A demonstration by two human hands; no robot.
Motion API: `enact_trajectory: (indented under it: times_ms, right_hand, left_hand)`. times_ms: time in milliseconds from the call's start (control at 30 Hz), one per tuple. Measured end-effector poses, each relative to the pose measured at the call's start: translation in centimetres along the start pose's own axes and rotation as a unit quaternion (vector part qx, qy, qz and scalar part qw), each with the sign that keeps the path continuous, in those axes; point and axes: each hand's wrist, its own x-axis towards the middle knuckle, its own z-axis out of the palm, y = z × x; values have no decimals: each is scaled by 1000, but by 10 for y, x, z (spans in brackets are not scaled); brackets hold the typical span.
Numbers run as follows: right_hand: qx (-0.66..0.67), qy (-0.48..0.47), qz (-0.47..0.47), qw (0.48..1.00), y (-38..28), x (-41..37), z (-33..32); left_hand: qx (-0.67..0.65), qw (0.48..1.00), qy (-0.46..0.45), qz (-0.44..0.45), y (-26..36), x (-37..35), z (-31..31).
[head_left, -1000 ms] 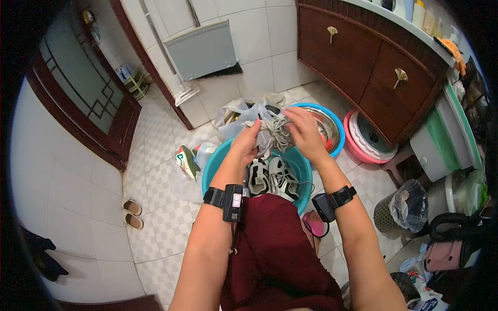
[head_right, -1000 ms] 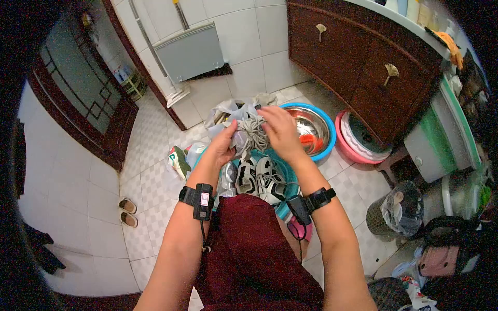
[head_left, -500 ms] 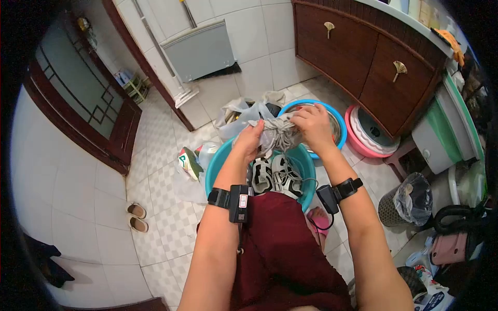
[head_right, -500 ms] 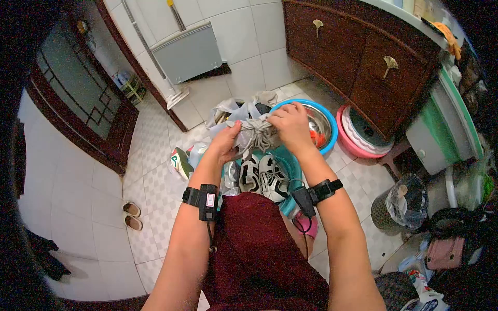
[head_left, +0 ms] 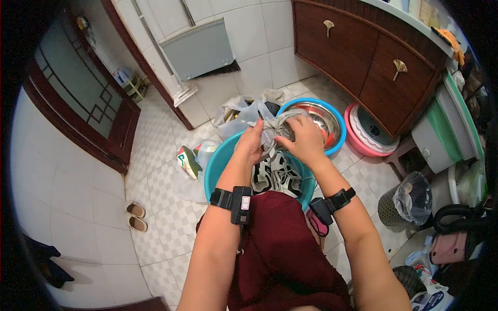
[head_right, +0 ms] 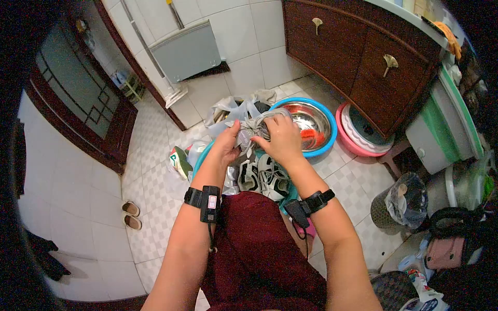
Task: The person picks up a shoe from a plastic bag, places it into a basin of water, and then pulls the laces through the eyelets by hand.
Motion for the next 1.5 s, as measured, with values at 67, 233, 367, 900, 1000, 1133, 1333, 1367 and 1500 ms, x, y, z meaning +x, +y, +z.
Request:
enact_trajectory:
  times_ms: [67, 233, 367, 900, 1000, 1133, 1333, 1367, 1500]
  right_hand:
    - [-3, -21, -24, 999, 10, -2, 10]
    - [-11, -83, -5, 997, 15, 0, 5]
    - [193, -180, 174, 948, 33, -9, 12]
    - [756, 154, 354, 528, 95, 50, -30]
    - [782, 198, 310, 502, 113, 47, -37]
    - [585, 80, 353, 726, 94, 38, -32]
    - [94, -13, 9, 995, 42, 25, -6]
    - [56, -36, -25, 998, 34, 20, -2]
    - [17, -91, -27, 995, 18, 18, 10]
  left_hand:
    - [3, 1000, 3, -2, 1, -2, 1]
    - [5, 1000, 0, -1, -1, 6, -7]
    - [40, 998, 18, 37, -4, 4, -1]
    - [73, 997, -1, -12, -5, 5, -6]
    - [80, 997, 16, -7, 0, -4, 4]
    - [49, 999, -14, -14, -3, -2, 4]
    - [142, 989, 21, 31, -2, -14, 18]
    - [151, 988, 28, 21, -1, -16, 19]
    - [168, 985, 37, 12, 0, -13, 15]
